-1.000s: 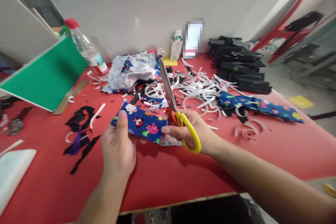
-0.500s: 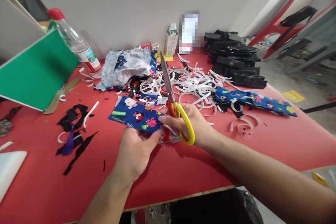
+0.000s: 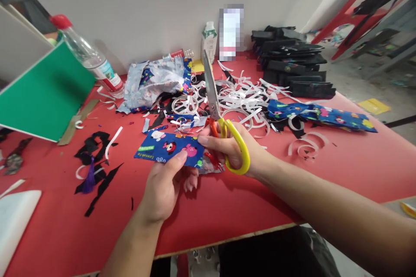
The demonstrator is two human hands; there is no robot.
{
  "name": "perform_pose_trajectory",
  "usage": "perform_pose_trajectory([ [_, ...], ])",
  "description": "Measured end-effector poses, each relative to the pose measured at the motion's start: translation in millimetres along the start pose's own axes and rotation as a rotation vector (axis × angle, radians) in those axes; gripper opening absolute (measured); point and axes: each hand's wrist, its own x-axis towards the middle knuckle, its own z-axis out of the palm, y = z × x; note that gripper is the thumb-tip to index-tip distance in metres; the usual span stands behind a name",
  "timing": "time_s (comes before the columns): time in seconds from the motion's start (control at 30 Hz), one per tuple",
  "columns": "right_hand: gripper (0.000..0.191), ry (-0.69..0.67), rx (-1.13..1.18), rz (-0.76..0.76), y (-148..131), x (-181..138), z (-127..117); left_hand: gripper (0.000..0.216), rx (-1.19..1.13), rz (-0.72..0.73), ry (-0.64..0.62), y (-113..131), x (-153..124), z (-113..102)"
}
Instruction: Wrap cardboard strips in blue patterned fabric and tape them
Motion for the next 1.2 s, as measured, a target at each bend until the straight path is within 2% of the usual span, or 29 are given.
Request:
perform_pose_trajectory([
  [0.23,0.048,-0.032,0.049,0.077,-9.9,-1.3,4.4,0.025,-0.024,0.108,0.000,0.1,2.8,1.8],
  [0.4,0.056,-0.045,0.016,0.056,-10.4,-2.3,7.4,0.023,-0.082,0.142,0.079,-2.2,6.7,2.2],
  [0.57,0.057,0.047,-0.011,0.046,-3.2,1.5,4.9,0.016,-0.166,0.225,0.138,-2.7,14.0,1.5],
  [0.7,0.054,0.208,-0.293,-0.070,-3.6,0.7,2.7,0.012,-0.309,0.304,0.276,1.6,19.5,-1.8],
  [0.8,0.049,0.279,-0.766,-0.151,-5.3,-5.3,3.0,0.006,-0.415,0.304,0.314,6.5,20.2,-6.9],
  [0.87,0.046,0.250,-1.074,-0.191,-5.0,-8.9,2.5,0.007,-0.466,0.289,0.307,9.1,19.8,-10.6],
  [0.93,0.039,0.177,-1.263,-0.288,-3.5,-10.4,0.6,0.011,-0.504,0.287,0.320,11.3,19.3,-13.8],
  [1.03,0.026,0.102,-1.384,-0.503,-1.1,-9.2,-4.7,0.011,-0.517,0.310,0.359,14.1,18.3,-17.4],
  [1.1,0.021,0.102,-1.384,-0.585,-0.8,-7.9,-7.8,0.010,-0.485,0.323,0.360,15.3,17.4,-18.8],
  [1.13,0.020,0.119,-1.348,-0.581,-0.9,-7.6,-8.3,0.010,-0.455,0.328,0.357,15.3,16.7,-19.3],
  [1.2,0.030,0.173,-1.178,-0.470,-1.1,-8.6,-6.8,0.013,-0.351,0.338,0.341,13.4,15.2,-19.5],
])
